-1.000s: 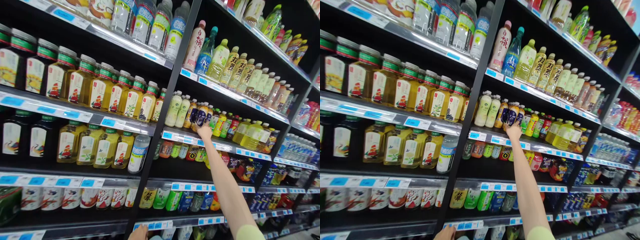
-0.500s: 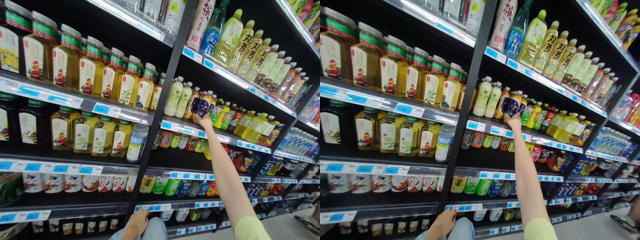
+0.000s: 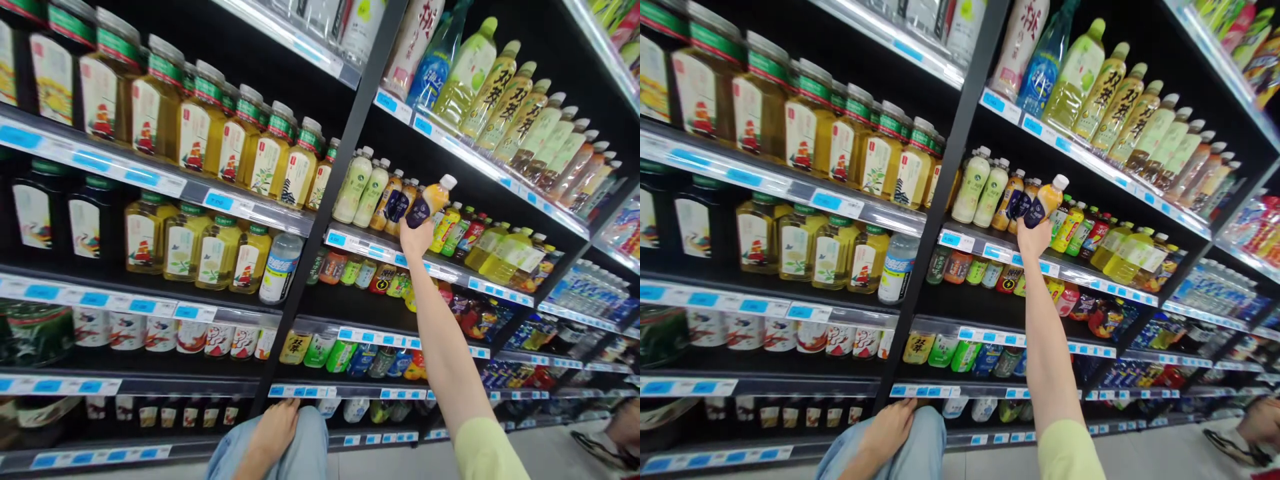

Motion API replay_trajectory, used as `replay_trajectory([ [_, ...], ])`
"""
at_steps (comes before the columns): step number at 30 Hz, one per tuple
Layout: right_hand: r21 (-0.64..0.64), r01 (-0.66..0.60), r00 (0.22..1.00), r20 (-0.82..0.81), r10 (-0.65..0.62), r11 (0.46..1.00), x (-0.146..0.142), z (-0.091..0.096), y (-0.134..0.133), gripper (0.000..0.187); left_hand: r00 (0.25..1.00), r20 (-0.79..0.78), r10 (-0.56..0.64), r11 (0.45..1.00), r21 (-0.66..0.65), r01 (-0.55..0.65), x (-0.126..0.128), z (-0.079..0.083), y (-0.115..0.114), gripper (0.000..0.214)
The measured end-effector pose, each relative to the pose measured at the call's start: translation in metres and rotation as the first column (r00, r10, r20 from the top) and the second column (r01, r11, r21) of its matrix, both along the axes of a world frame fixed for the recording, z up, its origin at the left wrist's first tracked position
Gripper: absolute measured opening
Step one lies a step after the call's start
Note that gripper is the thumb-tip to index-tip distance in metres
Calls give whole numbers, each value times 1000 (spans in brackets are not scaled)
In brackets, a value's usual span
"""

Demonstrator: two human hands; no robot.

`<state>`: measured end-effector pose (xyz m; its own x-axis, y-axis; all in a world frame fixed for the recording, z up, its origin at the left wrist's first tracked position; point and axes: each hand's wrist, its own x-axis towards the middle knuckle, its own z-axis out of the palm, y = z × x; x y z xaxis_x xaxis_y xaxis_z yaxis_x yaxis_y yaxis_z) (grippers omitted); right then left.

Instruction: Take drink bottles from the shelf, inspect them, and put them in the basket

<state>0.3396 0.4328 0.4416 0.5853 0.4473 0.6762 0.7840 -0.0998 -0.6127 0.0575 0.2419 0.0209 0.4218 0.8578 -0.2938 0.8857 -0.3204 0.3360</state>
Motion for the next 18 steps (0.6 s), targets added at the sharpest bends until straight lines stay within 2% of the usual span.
replay_trajectory([
  [4, 261, 7, 1000, 16, -12, 965, -12, 3, -18, 67, 998, 36, 42, 999, 18, -43, -6, 6, -22, 57],
  [5, 305, -35, 999, 2, 37, 952, -16, 2, -25, 64, 998, 45, 45, 999, 14, -46, -9, 7, -27, 55],
  [7, 392, -182, 977, -35, 212, 902, -26, -9, -45, 58, 996, 75, 47, 999, 14, -49, -15, 10, -36, 52],
  [9, 485, -328, 908, -77, 413, 811, -43, -33, -74, 61, 990, 124, 62, 997, 29, -66, -21, 10, -43, 48],
  [11, 531, -360, 854, -143, 500, 767, -64, -73, -113, 67, 982, 172, 75, 996, 40, -83, -25, 10, -47, 46],
  [13, 517, -388, 807, -210, 552, 763, -88, -129, -157, 65, 976, 202, 77, 996, 37, -86, -25, 10, -47, 46],
  [15, 442, -455, 759, -261, 596, 773, -109, -195, -204, 61, 970, 229, 82, 996, 17, -89, -23, 10, -49, 46],
  [17, 311, -525, 735, -305, 606, 793, -126, -260, -249, 57, 943, 311, 118, 993, -32, -113, -19, 12, -53, 41],
  [18, 217, -602, 707, -303, 639, 769, -133, -290, -271, 59, 899, 407, 163, 987, -70, -147, -16, 13, -56, 38],
])
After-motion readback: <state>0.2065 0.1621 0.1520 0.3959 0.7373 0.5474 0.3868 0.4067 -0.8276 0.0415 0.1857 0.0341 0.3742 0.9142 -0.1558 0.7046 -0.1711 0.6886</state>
